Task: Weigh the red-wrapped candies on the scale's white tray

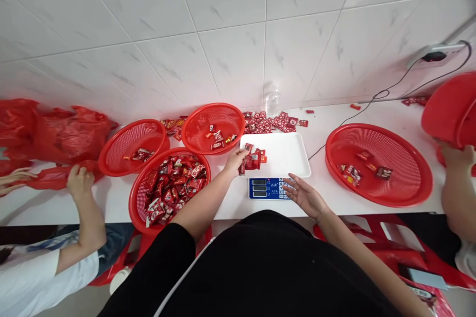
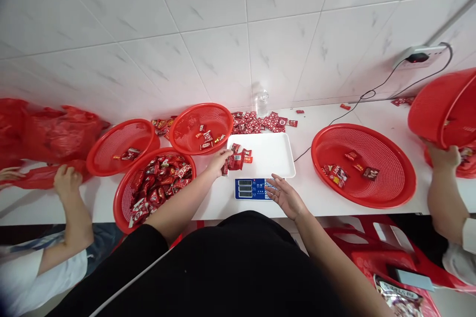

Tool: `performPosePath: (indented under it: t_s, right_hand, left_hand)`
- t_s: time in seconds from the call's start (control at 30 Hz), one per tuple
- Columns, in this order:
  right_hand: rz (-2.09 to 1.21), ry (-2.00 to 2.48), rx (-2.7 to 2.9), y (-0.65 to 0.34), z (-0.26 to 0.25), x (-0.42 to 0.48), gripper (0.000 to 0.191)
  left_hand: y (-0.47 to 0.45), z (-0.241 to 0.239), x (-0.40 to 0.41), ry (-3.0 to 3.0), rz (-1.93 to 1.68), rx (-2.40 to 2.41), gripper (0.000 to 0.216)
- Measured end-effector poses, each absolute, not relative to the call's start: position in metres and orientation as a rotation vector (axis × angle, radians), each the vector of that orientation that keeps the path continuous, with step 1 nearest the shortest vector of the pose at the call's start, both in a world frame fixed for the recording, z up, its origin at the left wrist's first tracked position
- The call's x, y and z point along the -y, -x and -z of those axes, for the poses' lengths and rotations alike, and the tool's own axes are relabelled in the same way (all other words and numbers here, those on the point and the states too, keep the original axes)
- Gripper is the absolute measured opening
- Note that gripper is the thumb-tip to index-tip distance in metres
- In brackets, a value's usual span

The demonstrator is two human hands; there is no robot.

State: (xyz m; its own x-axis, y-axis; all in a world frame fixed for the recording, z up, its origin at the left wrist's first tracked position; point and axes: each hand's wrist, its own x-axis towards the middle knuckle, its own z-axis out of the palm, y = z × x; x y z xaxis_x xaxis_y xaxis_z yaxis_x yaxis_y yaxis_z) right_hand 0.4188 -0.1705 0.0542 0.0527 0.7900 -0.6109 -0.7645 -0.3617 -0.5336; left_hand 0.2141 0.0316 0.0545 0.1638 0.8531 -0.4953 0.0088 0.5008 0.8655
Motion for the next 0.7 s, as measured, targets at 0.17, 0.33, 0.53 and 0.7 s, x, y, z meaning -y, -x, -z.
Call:
performPosePath:
  t_s: [0.17,0.33,0.53,0.7]
  right_hand:
    - [-1.764,1.074,0.162,-0.399,-0.059,0.165,0.043]
    - [-1.866,1.086,0.405,-0.375,-0.058,0.154,0.039]
    - [-1.901,1.236,0.453,-0.367,-0.046,0.154,0.027]
    - [-1.872,1.274,0.337,-0.364,-0.041,0.147,0.014]
  left_hand:
    - [-0.222,-0.06,0.004,-0.852,-0.692,-1.282,0.028]
    - [-0.232,-0.059,0.05,-0.955,-0.625,-1.251,0.023]
    - [-0.218,-0.052,0.075,-0.805,-0.504,-1.296,0.02]
    - [-0.204,-0.043,0.078,-0.622,-0.545,-1.358,0.02]
